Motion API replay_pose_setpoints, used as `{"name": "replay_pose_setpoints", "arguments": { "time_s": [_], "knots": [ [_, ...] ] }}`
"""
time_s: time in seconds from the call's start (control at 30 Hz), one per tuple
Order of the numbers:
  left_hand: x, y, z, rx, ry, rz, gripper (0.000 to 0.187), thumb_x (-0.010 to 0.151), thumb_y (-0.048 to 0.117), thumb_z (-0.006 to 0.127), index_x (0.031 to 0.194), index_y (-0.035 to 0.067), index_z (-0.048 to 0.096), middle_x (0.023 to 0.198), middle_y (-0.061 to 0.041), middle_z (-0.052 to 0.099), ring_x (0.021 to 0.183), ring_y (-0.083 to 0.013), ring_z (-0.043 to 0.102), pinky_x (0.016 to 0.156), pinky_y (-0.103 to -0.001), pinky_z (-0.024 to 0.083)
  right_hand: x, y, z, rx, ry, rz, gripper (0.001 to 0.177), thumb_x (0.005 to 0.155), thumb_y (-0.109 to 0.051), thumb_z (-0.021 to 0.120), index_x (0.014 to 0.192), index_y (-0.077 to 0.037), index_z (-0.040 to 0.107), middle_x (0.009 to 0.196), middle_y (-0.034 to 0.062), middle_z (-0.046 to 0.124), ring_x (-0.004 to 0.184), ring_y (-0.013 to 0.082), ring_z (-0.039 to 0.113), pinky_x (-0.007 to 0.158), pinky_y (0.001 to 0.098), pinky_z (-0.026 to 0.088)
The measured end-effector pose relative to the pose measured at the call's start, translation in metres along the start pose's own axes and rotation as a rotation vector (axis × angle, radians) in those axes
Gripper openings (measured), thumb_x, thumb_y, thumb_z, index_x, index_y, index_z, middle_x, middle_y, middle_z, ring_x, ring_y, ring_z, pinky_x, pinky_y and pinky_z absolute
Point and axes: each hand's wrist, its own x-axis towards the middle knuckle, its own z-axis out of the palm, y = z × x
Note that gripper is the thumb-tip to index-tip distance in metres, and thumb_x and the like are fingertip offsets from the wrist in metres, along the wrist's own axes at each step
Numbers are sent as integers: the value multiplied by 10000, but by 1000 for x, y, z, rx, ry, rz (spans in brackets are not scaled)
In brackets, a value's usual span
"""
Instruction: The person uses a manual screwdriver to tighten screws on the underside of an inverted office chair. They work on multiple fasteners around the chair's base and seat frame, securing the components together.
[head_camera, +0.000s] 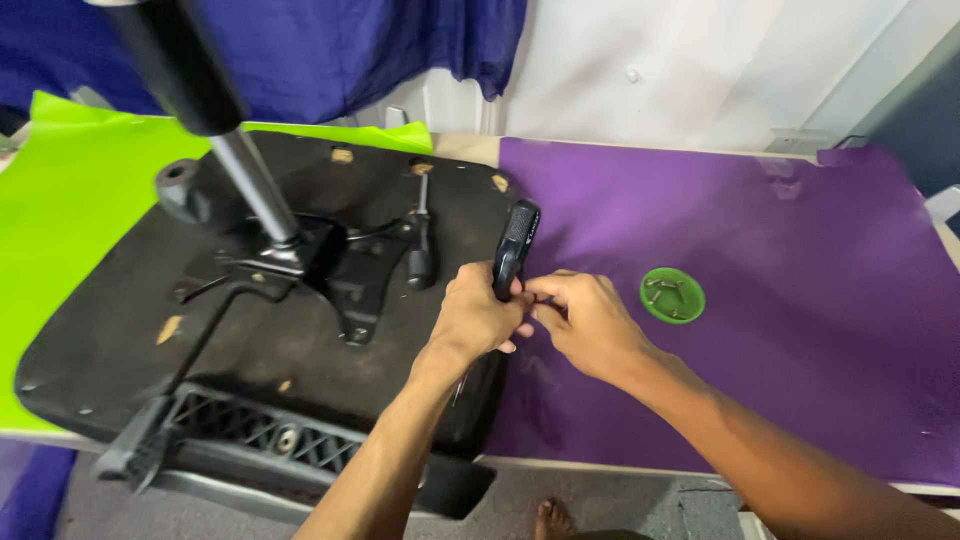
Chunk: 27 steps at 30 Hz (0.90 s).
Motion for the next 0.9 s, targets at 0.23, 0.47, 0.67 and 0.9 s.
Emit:
{"name": "replay_pose_setpoints", "arguments": {
  "time_s": [0.23, 0.47, 0.67, 0.9],
  "knots": [
    [53, 7, 80, -106, -99, -49, 134, 890, 96, 696, 924, 20, 590, 829, -109, 752, 689, -192, 782, 512, -309, 609, 0, 75, -50, -75, -6, 163, 218, 857, -42, 688, 1060, -64, 765, 891, 136, 767, 710, 245, 740, 658, 381, 562],
    [111, 0, 161, -242, -165, -117, 181, 885, 68, 713, 990, 17, 575, 873, -128, 732, 727, -220, 774, 559, -317, 607, 5, 156, -83, -22, 103, 274, 220, 848, -58, 701, 1053, -63, 782, 900, 124, 802, 812, 223, 798, 730, 357, 600],
    [151, -8, 210, -262, -222, -241, 165, 915, 85, 694, 1016, 10, 588, 917, -117, 708, 803, -213, 765, 644, -303, 666, 6, 216, -99, -27, 130, 419, 221, 839, -125, 746, 1049, -71, 790, 932, 122, 807, 860, 232, 796, 807, 359, 611],
    [165, -20, 232, -224, -236, -200, 187, 867, 128, 711, 1008, 27, 640, 850, -76, 699, 765, -187, 730, 653, -352, 622, 11, 260, -103, -152, 127, 472, 255, 820, -132, 762, 1071, -88, 780, 974, 125, 792, 897, 267, 775, 834, 386, 600]
  ]
}}
